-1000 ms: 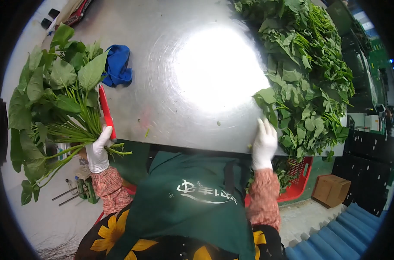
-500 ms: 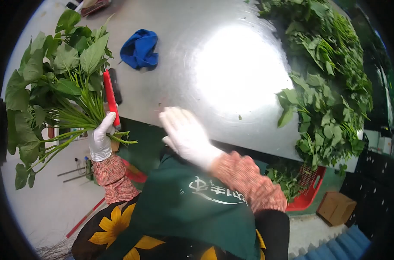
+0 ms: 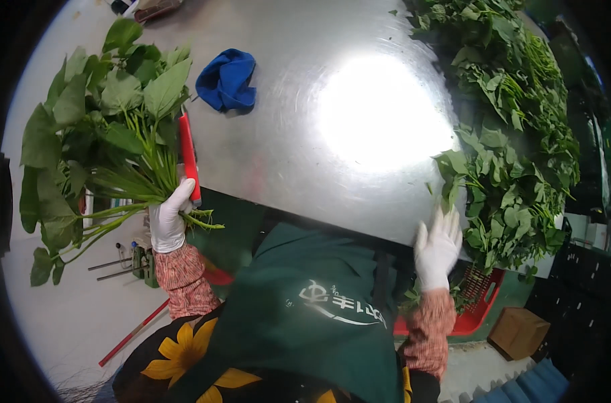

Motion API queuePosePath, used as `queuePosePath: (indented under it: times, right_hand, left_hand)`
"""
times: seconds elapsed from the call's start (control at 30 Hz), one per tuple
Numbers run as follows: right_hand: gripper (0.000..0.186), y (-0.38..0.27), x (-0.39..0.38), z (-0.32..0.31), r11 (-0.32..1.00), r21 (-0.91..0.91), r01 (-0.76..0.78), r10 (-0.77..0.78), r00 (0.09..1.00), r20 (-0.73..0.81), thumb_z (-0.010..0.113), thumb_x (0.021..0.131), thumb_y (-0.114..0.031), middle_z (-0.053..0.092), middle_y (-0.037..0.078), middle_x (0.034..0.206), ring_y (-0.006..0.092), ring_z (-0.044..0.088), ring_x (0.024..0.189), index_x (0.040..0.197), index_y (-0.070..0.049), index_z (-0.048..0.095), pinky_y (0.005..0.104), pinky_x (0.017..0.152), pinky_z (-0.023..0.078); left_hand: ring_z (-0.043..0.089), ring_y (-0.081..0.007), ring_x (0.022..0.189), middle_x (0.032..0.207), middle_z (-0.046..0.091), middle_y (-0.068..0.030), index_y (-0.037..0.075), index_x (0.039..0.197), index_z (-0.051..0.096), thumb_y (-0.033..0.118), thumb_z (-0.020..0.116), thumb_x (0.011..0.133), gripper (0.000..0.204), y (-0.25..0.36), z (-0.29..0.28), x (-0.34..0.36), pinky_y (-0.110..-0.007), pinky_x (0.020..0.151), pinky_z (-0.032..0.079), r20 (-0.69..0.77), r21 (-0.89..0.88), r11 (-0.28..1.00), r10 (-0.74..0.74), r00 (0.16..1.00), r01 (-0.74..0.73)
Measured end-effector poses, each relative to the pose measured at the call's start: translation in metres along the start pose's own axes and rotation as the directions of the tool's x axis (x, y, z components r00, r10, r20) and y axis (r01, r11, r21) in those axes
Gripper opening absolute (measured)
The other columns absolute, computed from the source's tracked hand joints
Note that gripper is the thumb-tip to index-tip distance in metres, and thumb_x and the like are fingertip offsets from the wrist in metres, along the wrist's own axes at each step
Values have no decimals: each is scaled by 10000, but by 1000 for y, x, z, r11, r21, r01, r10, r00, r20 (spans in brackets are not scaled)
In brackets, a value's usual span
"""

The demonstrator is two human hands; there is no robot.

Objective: The person sorts leafy vegetables by hand, plucking off leaves and stems to assemble a bundle, and wipes down the metal table with a cloth.

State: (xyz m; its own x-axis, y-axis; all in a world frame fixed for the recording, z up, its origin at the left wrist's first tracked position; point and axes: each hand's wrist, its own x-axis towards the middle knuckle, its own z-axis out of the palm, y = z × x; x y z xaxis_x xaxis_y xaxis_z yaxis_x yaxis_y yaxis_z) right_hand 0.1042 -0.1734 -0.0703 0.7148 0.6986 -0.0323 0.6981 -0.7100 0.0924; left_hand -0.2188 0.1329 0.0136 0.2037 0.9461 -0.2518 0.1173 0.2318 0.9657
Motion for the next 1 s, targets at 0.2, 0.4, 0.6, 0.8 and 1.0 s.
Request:
queuePosePath:
  times: [0.2,0.4,0.6,0.8,1.0]
  right_hand:
    - [521,22,-34,-79,989,109,-101,102,995,-4,603,867,-237,575,229,1192,343,636,932,1319,-25,452,399,750,531]
    - [723,-206,114,-116,483,594,643,-487,761,-428,729,701,-190,459,302,1250,462,439,1161,1336,-44,416,504,975,388]
    - [695,-373,213,-72,532,260,806,-700,591,-401,640,783,-439,268,195,1473,420,259,1345,1380,-185,392,725,986,183]
    - [425,-327,309,-27,626,376,683,-528,726,-441,536,833,-274,404,83,1390,304,339,1294,1257,-267,515,650,1034,187]
    - [376,-137,217,-14,920,122,373,-285,847,-448,544,872,-196,452,173,1363,386,434,1211,1248,-197,544,506,975,353]
  left_hand:
    - [383,-57,456,601,485,35,-18,901,633,51,679,810,123,15,30,10,-207,454,281,109,-6,995,98,989,-98]
    - [544,-67,698,912,619,-23,12,1083,617,63,707,795,305,-11,-32,6,-200,563,395,-58,-80,997,3,998,-8]
    - [538,-75,732,996,602,-16,18,1192,561,50,658,819,387,-5,-60,-9,-186,590,383,-21,-157,974,-168,986,162]
    - [550,-84,821,1033,582,-12,23,1204,545,18,645,824,393,-5,-60,15,-191,674,418,-72,-251,952,-200,977,177]
    - [521,-90,787,979,583,-17,-12,1178,566,37,619,846,340,-24,-59,40,-213,700,419,14,-133,978,-157,988,157]
